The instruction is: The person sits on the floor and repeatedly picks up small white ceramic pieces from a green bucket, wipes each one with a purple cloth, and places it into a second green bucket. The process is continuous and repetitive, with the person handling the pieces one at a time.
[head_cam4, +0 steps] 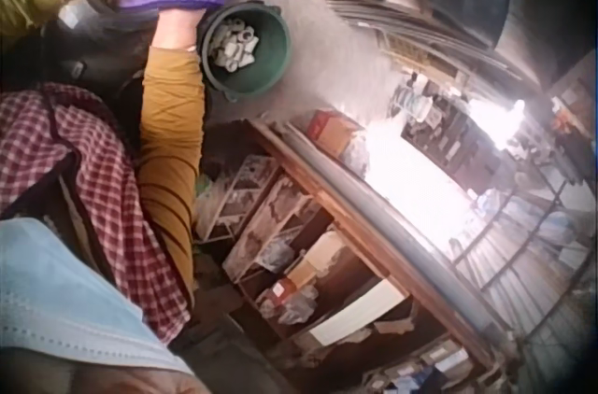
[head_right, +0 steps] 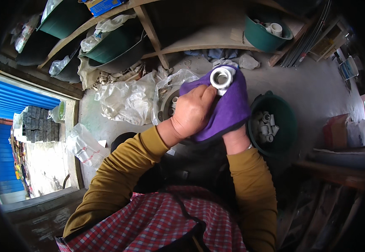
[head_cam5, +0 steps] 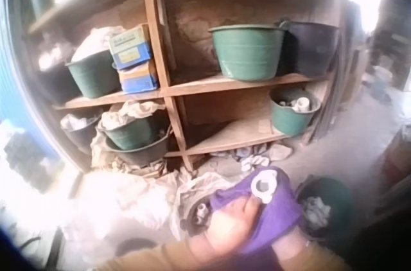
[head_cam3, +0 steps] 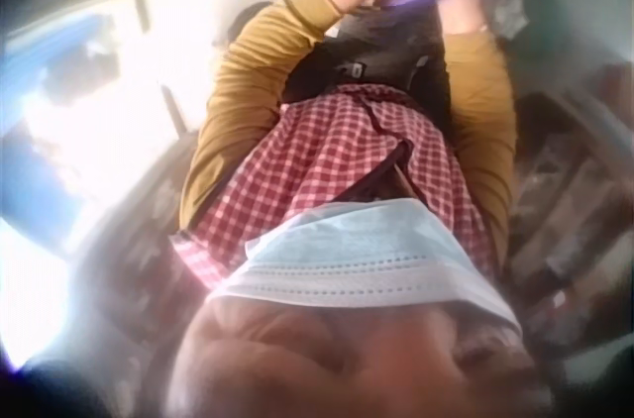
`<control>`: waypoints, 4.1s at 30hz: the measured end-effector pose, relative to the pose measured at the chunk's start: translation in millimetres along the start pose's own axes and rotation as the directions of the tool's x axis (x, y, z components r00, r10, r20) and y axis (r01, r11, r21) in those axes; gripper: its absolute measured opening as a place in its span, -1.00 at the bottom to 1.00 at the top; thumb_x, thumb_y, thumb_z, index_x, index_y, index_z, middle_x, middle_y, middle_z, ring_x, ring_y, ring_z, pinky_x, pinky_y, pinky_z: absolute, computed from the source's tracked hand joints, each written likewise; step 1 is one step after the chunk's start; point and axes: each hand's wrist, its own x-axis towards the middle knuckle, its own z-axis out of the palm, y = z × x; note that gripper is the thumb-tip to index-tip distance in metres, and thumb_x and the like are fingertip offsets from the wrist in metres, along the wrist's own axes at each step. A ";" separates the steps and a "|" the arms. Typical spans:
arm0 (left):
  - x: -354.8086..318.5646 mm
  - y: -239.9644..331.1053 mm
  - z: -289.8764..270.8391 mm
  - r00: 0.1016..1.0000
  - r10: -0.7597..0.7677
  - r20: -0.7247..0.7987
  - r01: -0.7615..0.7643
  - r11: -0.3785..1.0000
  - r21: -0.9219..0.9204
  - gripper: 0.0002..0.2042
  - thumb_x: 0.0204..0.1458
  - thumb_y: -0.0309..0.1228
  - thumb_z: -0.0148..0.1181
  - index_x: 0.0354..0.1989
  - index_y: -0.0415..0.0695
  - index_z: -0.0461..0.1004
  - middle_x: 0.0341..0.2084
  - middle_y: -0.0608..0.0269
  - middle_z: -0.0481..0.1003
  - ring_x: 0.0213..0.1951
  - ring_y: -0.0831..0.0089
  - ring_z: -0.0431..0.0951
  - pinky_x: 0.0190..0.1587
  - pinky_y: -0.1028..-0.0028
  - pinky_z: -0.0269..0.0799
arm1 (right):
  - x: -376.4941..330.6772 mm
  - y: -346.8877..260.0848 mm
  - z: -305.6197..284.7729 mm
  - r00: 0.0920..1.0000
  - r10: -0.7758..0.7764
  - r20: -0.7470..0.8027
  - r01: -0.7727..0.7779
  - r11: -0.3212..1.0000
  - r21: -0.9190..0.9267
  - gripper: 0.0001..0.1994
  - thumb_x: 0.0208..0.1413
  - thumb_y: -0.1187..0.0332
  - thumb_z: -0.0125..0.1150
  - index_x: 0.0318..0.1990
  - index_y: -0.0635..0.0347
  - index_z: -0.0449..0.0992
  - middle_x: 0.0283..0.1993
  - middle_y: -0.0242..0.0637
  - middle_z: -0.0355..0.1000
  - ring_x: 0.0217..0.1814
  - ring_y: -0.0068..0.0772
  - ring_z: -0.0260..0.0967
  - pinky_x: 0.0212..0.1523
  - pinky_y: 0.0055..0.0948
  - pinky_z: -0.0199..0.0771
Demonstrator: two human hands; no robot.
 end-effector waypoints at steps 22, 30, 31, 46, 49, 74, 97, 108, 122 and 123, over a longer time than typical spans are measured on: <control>-1.5 -10.0 -2.4 0.986 -0.032 0.166 0.093 0.922 -0.376 -0.60 -0.08 -0.33 0.20 -0.14 -0.27 0.22 -0.51 0.02 0.43 -0.51 0.11 0.48 -0.47 0.38 0.40 | -1.6 13.9 -25.9 0.995 0.004 0.097 0.012 0.985 -0.171 -0.59 -0.32 0.31 0.28 -0.22 0.22 0.37 -0.36 -0.19 0.39 -0.33 -0.24 0.37 -0.31 -0.38 0.35; 0.8 -6.6 -4.0 0.971 0.235 -0.042 -0.239 0.962 -0.131 -0.47 -0.23 -0.43 0.24 -0.03 -0.27 0.19 -0.30 -0.03 0.40 -0.39 0.08 0.48 -0.38 0.33 0.45 | -7.8 -1.9 -34.2 0.901 0.333 0.278 -0.419 0.834 0.359 -0.71 -0.20 0.27 0.25 -0.33 0.20 0.38 -0.41 -0.30 0.36 -0.30 -0.51 0.30 -0.31 -0.50 0.34; 1.2 -4.0 -3.5 0.965 0.250 -0.078 -0.258 0.958 -0.127 -0.46 -0.24 -0.45 0.27 -0.03 -0.25 0.21 -0.30 -0.01 0.41 -0.40 0.08 0.48 -0.37 0.33 0.44 | -9.6 -0.7 -36.6 0.906 0.319 0.277 -0.404 0.846 0.347 -0.71 -0.20 0.27 0.25 -0.33 0.20 0.38 -0.41 -0.29 0.36 -0.30 -0.50 0.30 -0.31 -0.50 0.34; 4.0 -3.3 137.2 0.525 -0.240 0.816 0.850 0.092 -0.519 -0.73 -0.02 -0.34 0.15 -0.26 -0.33 0.40 -0.45 0.18 0.45 -0.45 0.46 0.50 -0.40 0.58 0.49 | -56.7 46.1 -172.6 0.930 0.365 -0.033 -0.360 0.892 -0.276 -0.74 -0.19 0.27 0.22 -0.37 0.21 0.39 -0.43 -0.25 0.36 -0.32 -0.42 0.31 -0.33 -0.46 0.33; 1.7 -18.9 150.1 0.558 -0.143 0.817 0.830 0.118 -0.546 -0.25 -0.11 -0.30 0.26 0.15 -0.45 -0.04 -0.26 -0.09 0.44 -0.37 0.38 0.53 -0.44 0.53 0.52 | -65.3 70.7 -163.7 0.926 0.378 0.009 -0.361 0.890 -0.277 -0.75 -0.19 0.27 0.22 -0.38 0.21 0.39 -0.43 -0.24 0.36 -0.32 -0.40 0.31 -0.33 -0.45 0.33; -55.8 -206.4 112.1 0.416 -0.253 0.874 -0.386 0.821 0.421 -0.82 -0.16 -0.37 0.06 -0.34 -0.02 0.49 -0.42 0.28 0.51 -0.18 0.29 0.46 -0.11 0.22 0.22 | -34.4 77.2 -93.2 0.931 0.250 0.266 -0.147 0.924 -0.354 -0.78 -0.16 0.26 0.17 -0.43 0.22 0.40 -0.47 -0.16 0.35 -0.36 -0.26 0.31 -0.36 -0.38 0.32; 9.6 10.3 10.3 0.910 -0.339 0.240 0.372 0.409 -0.833 -0.41 -0.18 -0.48 0.30 0.07 -0.29 0.19 -0.11 0.21 0.30 -0.12 0.43 0.33 0.00 0.50 0.25 | 12.2 9.4 -29.8 0.997 0.080 -0.009 -0.079 0.951 -0.300 -0.77 -0.03 0.29 -0.04 -0.28 0.25 0.37 -0.31 -0.03 0.35 -0.23 -0.05 0.31 -0.20 -0.22 0.28; -0.9 -28.8 -4.2 0.873 -0.376 0.312 0.367 0.083 -0.926 -0.71 0.07 -0.49 0.01 -0.04 -0.30 0.23 -0.18 0.16 0.38 -0.18 0.49 0.39 -0.09 0.53 0.30 | 6.8 1.4 4.8 0.981 0.193 -0.025 -0.193 0.981 0.008 -0.67 -0.16 0.20 0.15 -0.22 0.16 0.42 -0.28 -0.15 0.41 -0.25 -0.17 0.39 -0.24 -0.32 0.36; 20.9 -14.1 2.3 0.982 -0.177 0.071 0.191 0.919 -0.346 -0.67 -0.17 -0.49 0.09 -0.18 -0.27 0.23 -0.38 -0.10 0.42 -0.34 0.00 0.46 -0.27 0.28 0.36 | 1.8 46.6 30.4 0.981 -0.128 0.145 0.154 0.970 -0.187 -0.68 -0.05 0.27 0.05 -0.17 0.30 0.34 -0.19 -0.05 0.31 -0.06 -0.10 0.25 -0.02 -0.25 0.22; 19.6 -14.6 10.1 0.979 -0.205 0.021 0.197 0.905 -0.376 -0.68 -0.14 -0.49 0.08 -0.17 -0.27 0.23 -0.37 -0.10 0.42 -0.33 0.01 0.47 -0.27 0.28 0.36 | -2.0 51.6 32.3 0.991 -0.083 0.104 0.101 0.977 -0.190 -0.69 -0.05 0.28 0.05 -0.18 0.30 0.34 -0.20 -0.05 0.31 -0.08 -0.09 0.26 -0.03 -0.25 0.23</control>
